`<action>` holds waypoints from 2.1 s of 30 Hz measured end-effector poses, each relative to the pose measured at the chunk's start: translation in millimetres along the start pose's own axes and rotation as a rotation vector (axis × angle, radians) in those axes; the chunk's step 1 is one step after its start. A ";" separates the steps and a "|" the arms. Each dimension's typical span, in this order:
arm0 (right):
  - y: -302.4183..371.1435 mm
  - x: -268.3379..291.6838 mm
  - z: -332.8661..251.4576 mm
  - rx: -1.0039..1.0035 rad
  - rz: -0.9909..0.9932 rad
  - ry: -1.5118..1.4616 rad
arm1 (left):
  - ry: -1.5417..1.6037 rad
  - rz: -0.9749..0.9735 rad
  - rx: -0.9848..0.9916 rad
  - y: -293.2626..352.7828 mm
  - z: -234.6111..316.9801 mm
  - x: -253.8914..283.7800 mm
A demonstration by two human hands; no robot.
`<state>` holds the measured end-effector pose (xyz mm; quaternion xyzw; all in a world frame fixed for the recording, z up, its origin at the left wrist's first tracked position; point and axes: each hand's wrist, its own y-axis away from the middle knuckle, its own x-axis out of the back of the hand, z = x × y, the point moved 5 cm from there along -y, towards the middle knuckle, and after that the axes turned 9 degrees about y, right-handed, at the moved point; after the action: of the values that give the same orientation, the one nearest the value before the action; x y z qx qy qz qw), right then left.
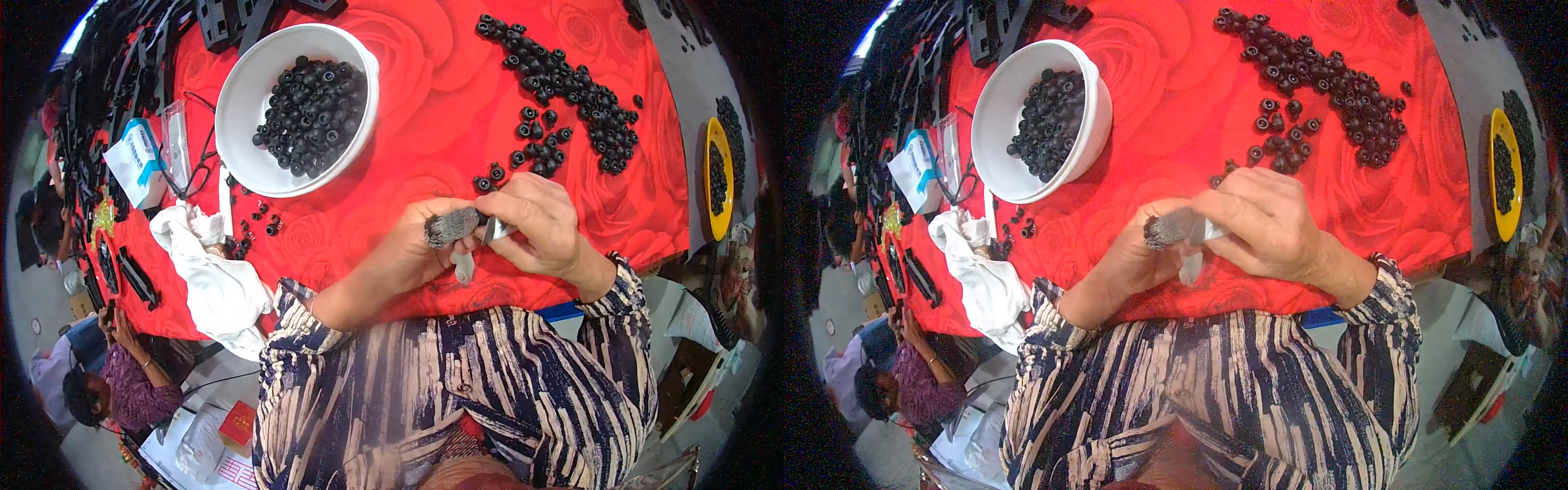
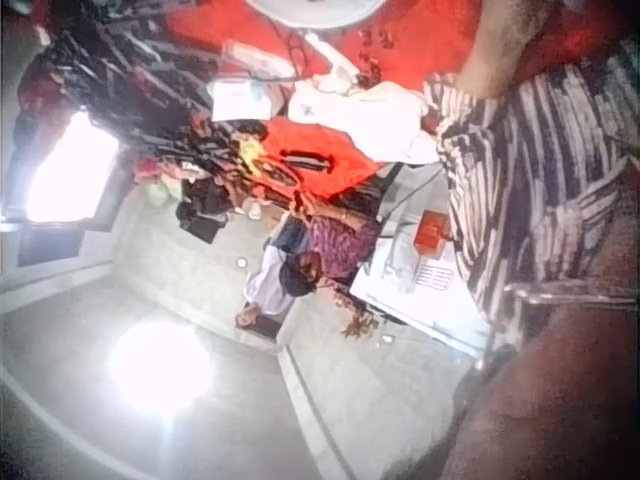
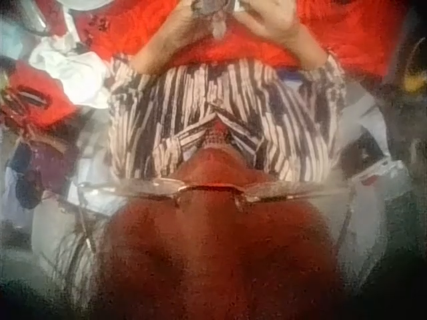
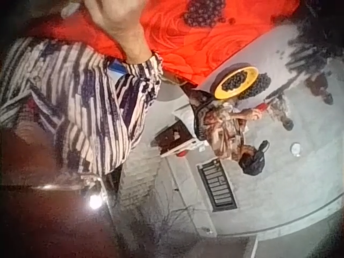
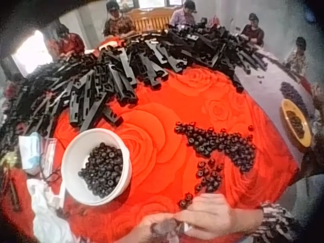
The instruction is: The person trims and scrapes small black plastic parts using a small blade by hand.
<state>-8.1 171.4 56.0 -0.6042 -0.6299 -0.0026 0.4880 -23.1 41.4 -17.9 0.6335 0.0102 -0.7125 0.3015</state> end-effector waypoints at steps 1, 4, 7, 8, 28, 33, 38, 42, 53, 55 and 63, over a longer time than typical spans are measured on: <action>0.4 -1.2 -1.6 0.005 -0.002 -0.004 | 0.027 -0.019 -0.004 0.1 -0.5 0.5; 0.4 0.4 -6.8 0.022 0.055 0.018 | -0.018 -0.058 0.004 2.4 -2.6 2.2; -0.4 1.6 -9.4 0.037 0.064 0.067 | 0.004 -0.013 0.011 2.8 0.3 -0.5; -0.4 2.3 -10.0 0.048 0.069 0.067 | 0.004 -0.015 0.009 3.0 0.5 -1.9; -0.5 0.4 6.2 -0.334 -0.064 -0.144 | -0.540 0.001 -0.527 15.6 24.3 -28.3; -8.3 4.7 -11.0 0.050 -0.027 -0.033 | -0.387 -0.028 -0.192 9.2 22.1 -9.1; -3.1 1.7 -6.9 0.067 -0.065 -0.091 | -0.280 -0.117 -0.003 4.6 12.9 -0.8; 0.9 0.2 -15.3 0.106 0.033 0.080 | -0.118 -0.008 -0.074 3.9 7.3 -0.1; -3.1 10.4 0.7 0.006 0.109 0.220 | -1.437 -0.078 -1.157 41.7 62.9 -64.0; -6.1 8.8 1.8 -0.023 0.083 0.279 | -1.535 -0.010 -1.394 56.5 81.6 -73.7; -2.2 -8.4 -3.1 -0.087 -0.227 0.594 | -1.556 0.461 -1.581 79.9 133.7 -58.2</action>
<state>-9.6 162.6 53.7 -0.5232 -0.5227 -0.2600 0.6208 -106.8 -52.7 90.7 -0.3630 0.1504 -0.6343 0.6658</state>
